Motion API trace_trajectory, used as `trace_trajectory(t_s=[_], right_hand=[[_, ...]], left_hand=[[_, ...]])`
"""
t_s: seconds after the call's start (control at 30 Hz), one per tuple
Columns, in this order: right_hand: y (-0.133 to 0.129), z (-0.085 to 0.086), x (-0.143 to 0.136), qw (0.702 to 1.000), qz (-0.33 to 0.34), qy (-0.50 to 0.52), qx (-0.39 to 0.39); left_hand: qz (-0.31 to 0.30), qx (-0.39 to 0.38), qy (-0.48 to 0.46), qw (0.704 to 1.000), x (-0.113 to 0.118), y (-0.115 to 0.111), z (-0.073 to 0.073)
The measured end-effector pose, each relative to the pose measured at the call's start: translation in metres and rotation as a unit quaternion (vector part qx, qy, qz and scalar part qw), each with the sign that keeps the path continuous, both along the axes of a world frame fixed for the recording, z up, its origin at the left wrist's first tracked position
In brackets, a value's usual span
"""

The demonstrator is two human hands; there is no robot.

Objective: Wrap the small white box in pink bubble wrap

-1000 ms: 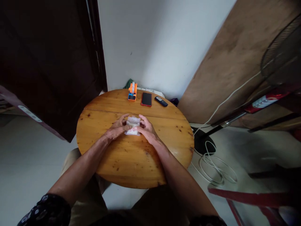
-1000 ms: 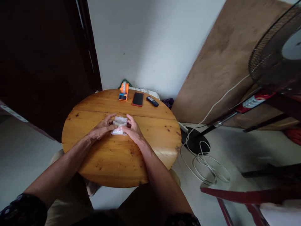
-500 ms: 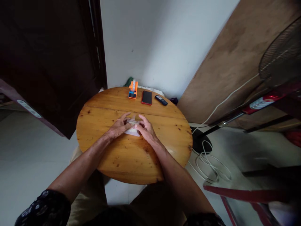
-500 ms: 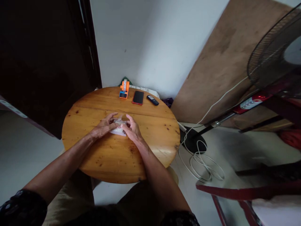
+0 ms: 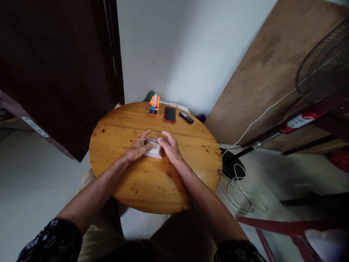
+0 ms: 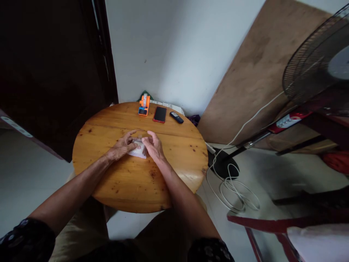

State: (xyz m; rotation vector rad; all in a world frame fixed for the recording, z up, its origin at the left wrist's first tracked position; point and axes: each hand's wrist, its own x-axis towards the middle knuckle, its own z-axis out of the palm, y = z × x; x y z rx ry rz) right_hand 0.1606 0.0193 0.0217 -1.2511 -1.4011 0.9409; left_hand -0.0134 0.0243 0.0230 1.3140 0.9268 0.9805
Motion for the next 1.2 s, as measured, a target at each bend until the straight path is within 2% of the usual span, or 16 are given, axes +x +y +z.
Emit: trace_trajectory(t_s=[0.17, 0.3, 0.43, 0.67, 0.93, 1.07, 1.2], right_hand=[[0.020, 0.007, -0.010, 0.998, 0.030, 0.038, -0.036], [0.029, 0.004, -0.016, 0.997, 0.001, 0.078, -0.029], [0.031, -0.002, -0.016, 0.993, -0.020, 0.116, -0.008], [0.028, -0.002, -0.013, 0.994, -0.021, 0.102, 0.018], [0.005, 0.017, -0.011, 0.991, 0.045, -0.039, 0.117], [-0.005, 0.029, -0.007, 0.981, 0.090, -0.119, 0.127], [-0.010, 0.042, 0.004, 0.958, 0.162, -0.205, 0.122]], left_hand=[[-0.005, 0.012, 0.018, 1.000, -0.001, 0.000, -0.001], [0.002, 0.009, 0.009, 1.000, 0.000, 0.000, 0.000], [0.004, -0.006, -0.002, 1.000, 0.001, 0.000, 0.000], [0.021, -0.008, 0.014, 1.000, -0.001, 0.002, -0.001], [0.037, 0.001, 0.016, 0.999, 0.000, 0.003, -0.005], [0.055, 0.014, 0.032, 0.998, 0.001, 0.001, -0.001], [0.037, -0.012, 0.032, 0.999, -0.003, 0.000, 0.005]])
